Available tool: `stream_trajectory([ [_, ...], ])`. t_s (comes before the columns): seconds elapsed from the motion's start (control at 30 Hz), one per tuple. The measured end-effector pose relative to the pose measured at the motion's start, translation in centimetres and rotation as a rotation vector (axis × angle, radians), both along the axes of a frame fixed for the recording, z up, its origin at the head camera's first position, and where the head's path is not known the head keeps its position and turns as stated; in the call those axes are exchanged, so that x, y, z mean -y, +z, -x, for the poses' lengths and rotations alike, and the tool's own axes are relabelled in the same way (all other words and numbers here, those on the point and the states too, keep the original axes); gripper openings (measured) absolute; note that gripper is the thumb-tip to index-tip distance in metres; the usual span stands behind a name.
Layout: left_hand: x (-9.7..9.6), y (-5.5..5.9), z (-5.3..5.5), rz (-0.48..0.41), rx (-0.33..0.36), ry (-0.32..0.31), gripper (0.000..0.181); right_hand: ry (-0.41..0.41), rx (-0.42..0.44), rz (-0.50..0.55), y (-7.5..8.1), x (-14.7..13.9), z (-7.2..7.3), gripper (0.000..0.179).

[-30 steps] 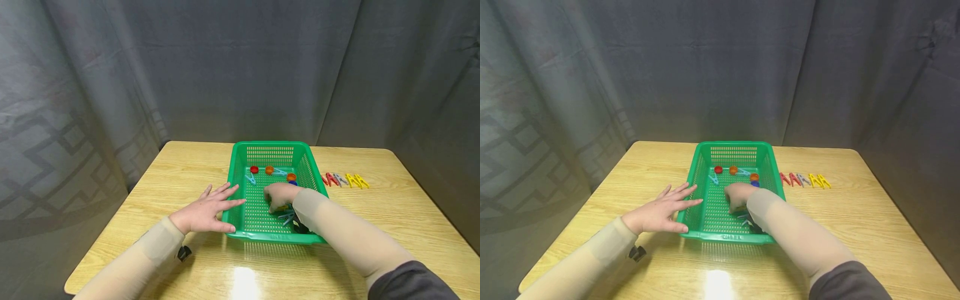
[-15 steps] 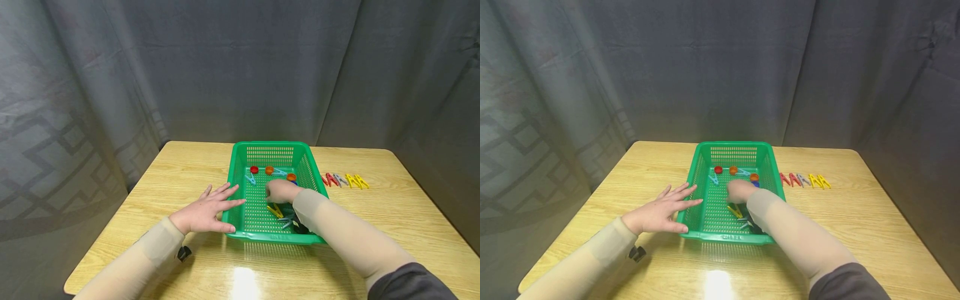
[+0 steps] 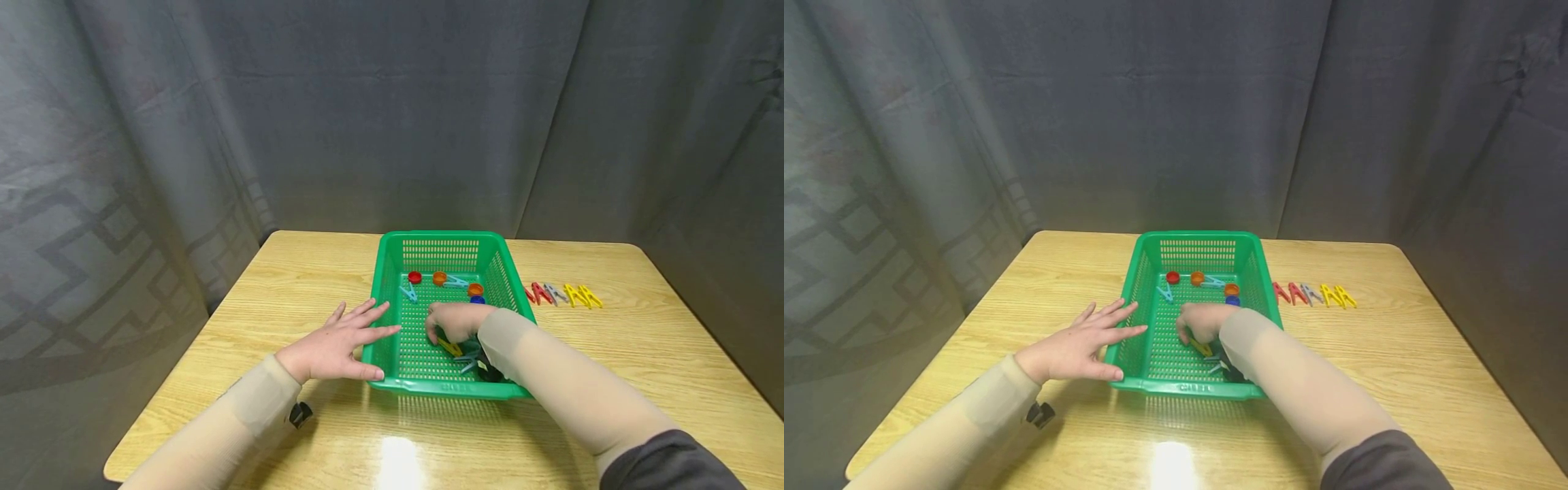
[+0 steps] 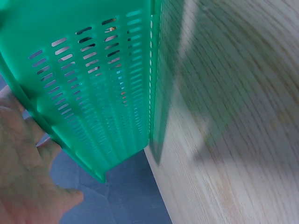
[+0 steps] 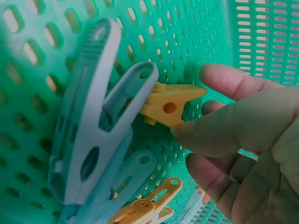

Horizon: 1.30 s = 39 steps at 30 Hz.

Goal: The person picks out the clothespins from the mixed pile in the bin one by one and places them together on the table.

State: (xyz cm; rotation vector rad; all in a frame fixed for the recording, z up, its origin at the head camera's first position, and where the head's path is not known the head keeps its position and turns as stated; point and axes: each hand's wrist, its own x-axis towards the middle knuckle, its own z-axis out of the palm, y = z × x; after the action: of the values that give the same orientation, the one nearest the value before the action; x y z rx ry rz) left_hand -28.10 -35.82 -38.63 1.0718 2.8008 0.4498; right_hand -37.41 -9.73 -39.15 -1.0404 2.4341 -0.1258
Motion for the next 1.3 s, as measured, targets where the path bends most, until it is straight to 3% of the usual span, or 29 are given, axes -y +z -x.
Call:
stream_trajectory([
  [0.3,0.08,-0.07,-0.01,0.002,-0.011,-0.004,0.075,0.026,-0.019,0.066,-0.17,-0.26,0.36,0.02],
  [0.43,0.06,0.02,-0.06,0.0,-0.01,-0.003,0.074,-0.005,-0.035,0.069,-0.45,-0.27,0.53,0.01],
  [0.6,0.06,0.08,-0.09,0.001,-0.009,-0.003,0.074,-0.045,-0.066,0.047,-0.56,-0.21,0.6,0.011],
  [0.73,0.1,0.04,-0.07,0.001,-0.004,-0.003,0.074,-0.111,-0.028,0.035,-0.54,-0.07,0.52,0.013],
  [0.87,0.13,0.0,-0.05,0.004,-0.003,-0.002,0.075,-0.162,0.02,0.029,-0.42,0.05,0.22,0.03],
  [0.97,0.14,-0.03,-0.04,0.006,-0.003,-0.002,0.075,-0.16,0.028,0.025,-0.49,0.05,0.11,0.035],
  [1.3,0.09,-0.02,-0.05,-0.001,0.005,0.004,0.074,-0.144,-0.018,0.027,-0.47,0.09,0.06,0.026],
])
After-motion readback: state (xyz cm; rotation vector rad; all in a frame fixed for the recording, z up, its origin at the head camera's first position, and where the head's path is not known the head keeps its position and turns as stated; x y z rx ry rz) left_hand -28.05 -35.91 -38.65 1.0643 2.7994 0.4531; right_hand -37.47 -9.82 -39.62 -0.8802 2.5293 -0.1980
